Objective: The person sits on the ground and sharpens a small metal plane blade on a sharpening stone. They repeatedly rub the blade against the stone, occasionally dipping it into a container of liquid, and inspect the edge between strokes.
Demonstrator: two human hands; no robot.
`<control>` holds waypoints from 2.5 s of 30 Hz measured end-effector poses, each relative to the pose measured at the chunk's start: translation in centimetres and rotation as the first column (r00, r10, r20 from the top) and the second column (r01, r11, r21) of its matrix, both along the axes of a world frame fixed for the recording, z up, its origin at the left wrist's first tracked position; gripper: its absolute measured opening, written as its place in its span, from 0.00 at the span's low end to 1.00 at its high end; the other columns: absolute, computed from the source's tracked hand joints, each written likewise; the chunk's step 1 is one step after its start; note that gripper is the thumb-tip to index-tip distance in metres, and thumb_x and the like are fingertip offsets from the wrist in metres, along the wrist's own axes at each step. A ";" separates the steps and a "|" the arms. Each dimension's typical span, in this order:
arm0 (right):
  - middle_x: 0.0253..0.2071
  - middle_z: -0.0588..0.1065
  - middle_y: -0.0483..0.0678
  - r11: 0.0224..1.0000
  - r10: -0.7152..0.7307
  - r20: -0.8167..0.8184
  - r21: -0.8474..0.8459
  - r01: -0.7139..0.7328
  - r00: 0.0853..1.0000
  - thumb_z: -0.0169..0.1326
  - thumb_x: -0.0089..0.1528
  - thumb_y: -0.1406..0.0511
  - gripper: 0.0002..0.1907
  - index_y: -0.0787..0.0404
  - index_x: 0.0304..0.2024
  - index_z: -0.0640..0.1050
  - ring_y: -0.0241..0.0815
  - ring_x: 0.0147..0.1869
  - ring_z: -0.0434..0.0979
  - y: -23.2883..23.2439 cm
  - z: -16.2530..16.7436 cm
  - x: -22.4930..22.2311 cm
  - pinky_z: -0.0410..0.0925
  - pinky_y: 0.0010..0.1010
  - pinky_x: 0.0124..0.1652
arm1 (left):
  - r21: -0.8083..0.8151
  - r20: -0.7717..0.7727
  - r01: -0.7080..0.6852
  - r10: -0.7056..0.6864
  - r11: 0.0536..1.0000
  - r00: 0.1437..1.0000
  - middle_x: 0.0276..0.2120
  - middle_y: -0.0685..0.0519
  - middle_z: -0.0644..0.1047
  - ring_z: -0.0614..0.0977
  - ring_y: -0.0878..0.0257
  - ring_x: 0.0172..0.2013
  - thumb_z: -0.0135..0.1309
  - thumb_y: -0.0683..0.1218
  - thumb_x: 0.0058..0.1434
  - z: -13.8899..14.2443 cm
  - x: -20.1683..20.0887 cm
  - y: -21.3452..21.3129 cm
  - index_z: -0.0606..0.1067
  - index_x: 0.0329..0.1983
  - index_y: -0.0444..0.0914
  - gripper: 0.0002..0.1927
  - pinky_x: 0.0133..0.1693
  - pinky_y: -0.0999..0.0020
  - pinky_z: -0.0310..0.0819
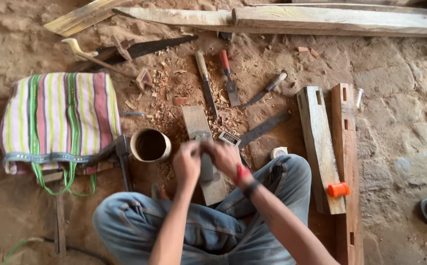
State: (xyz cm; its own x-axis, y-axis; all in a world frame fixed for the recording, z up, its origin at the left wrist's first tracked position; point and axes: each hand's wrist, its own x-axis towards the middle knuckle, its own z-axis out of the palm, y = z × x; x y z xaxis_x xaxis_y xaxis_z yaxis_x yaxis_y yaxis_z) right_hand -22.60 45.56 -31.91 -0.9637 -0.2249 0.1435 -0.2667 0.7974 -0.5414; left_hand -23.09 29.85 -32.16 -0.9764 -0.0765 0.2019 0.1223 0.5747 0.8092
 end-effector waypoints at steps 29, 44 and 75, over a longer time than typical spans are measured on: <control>0.46 0.82 0.53 0.998 0.025 -0.104 -0.054 -0.031 0.994 0.56 0.60 0.64 0.21 0.51 0.57 0.78 0.54 0.43 0.84 -2.7 0.9 4.7 0.74 0.42 0.35 | -0.031 0.005 0.023 -0.023 0.999 1.000 0.45 0.44 0.83 0.85 0.48 0.46 0.60 0.41 0.61 0.7 4.5 -3.1 0.81 0.41 0.34 0.07 0.49 0.57 0.78; 0.48 0.81 0.50 0.995 0.018 -0.097 -0.097 -0.027 0.995 0.56 0.64 0.63 0.15 0.51 0.54 0.78 0.55 0.40 0.84 -3.6 1.8 6.3 0.75 0.42 0.35 | -0.020 0.038 0.098 -0.097 0.995 0.995 0.44 0.44 0.83 0.84 0.48 0.46 0.62 0.40 0.59 0.0 5.4 -4.8 0.82 0.41 0.35 0.08 0.49 0.57 0.78; 0.46 0.81 0.53 0.998 0.055 -0.130 0.014 -0.053 0.990 0.52 0.60 0.69 0.18 0.56 0.53 0.78 0.55 0.34 0.82 -1.4 2.0 4.4 0.73 0.44 0.29 | -0.268 0.303 0.328 -0.244 0.906 0.921 0.42 0.50 0.82 0.83 0.56 0.35 0.61 0.47 0.62 1.8 3.0 -6.2 0.83 0.51 0.52 0.14 0.35 0.63 0.80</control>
